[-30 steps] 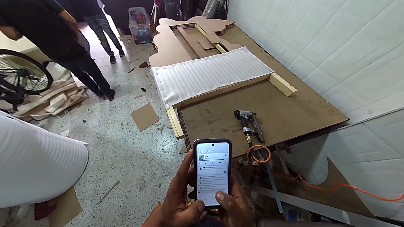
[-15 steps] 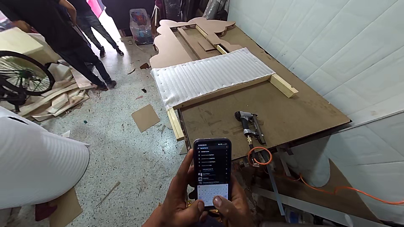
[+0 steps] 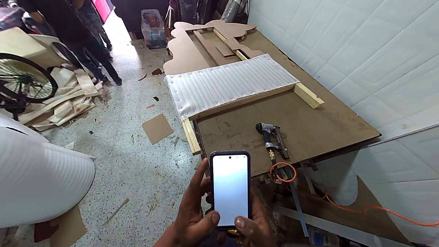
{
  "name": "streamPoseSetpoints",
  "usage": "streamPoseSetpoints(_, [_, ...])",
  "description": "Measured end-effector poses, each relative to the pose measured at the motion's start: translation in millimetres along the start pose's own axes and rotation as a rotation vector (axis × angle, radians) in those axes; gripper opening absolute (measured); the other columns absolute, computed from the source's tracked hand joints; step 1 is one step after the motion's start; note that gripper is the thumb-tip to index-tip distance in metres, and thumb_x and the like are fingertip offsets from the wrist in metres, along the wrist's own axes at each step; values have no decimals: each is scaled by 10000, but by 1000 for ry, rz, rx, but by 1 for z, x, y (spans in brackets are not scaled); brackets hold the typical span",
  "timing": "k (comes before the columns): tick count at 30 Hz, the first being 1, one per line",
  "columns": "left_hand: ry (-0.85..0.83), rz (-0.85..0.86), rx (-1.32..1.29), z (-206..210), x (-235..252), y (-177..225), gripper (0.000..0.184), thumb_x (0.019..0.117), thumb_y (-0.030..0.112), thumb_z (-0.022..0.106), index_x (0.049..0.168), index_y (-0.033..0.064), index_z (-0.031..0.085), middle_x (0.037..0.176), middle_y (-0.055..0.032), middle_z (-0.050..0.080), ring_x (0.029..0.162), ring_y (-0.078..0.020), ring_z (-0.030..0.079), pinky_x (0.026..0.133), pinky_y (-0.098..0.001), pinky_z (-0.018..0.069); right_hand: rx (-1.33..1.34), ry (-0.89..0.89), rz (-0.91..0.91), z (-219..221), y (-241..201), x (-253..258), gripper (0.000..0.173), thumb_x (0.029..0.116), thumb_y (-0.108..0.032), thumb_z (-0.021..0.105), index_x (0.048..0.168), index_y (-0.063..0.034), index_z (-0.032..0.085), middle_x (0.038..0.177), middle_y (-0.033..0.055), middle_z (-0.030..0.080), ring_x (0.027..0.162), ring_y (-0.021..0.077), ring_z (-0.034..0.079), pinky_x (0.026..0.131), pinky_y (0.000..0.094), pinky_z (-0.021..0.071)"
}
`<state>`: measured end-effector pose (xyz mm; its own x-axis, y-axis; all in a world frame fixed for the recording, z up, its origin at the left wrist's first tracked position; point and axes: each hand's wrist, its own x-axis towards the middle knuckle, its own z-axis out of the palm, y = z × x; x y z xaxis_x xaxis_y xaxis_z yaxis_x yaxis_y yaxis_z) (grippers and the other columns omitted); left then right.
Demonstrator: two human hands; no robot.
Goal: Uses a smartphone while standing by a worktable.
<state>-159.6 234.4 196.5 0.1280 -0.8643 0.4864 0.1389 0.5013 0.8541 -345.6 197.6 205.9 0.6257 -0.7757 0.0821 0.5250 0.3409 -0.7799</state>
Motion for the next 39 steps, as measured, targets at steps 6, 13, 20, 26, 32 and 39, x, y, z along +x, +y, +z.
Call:
streamPoseSetpoints(6, [91,-51,-14,-7,6,1,870,962,501,641,1639,177,202,1332,-212,617,1146,-302,653,942,-420,569,-130,-42,45,3,-2,3,787,899,-160,777,1507,-55,288,1257,176,656,970,347,732,710,516,664])
streamPoseSetpoints(13, [66,-55,-115,-13,11,-2,836,988,507,588,1640,154,204,1353,-229,602,1150,-307,658,968,-449,565,-262,-49,89,9,-4,2,845,854,49,732,1519,-33,217,1287,147,645,1030,324,727,820,517,658])
streamPoseSetpoints(20, [91,-50,-43,-34,4,5,873,990,545,567,1639,106,183,1331,-262,610,1151,-343,655,983,-482,556,-267,48,118,23,14,18,698,899,-2,724,1461,-11,309,1183,153,699,908,328,752,711,502,671])
streamPoseSetpoints(26, [179,-44,-6,-66,-14,17,855,989,498,600,1637,114,195,1323,-253,614,1145,-341,660,980,-481,564,-187,-105,150,36,41,36,718,916,-53,731,1490,-53,299,1228,156,682,945,345,742,723,524,666])
streamPoseSetpoints(32, [237,-38,33,-89,-24,24,824,997,441,613,1638,127,201,1324,-256,615,1148,-355,660,989,-498,559,-125,-183,173,49,58,45,754,909,-63,743,1503,-84,280,1262,158,664,968,355,736,736,527,663])
streamPoseSetpoints(39, [251,-38,62,-104,-19,28,793,1003,453,598,1635,147,230,1294,-236,644,1137,-342,670,985,-493,562,-218,-178,211,63,56,52,788,858,88,732,1484,-41,271,1259,167,662,984,367,735,777,539,664])
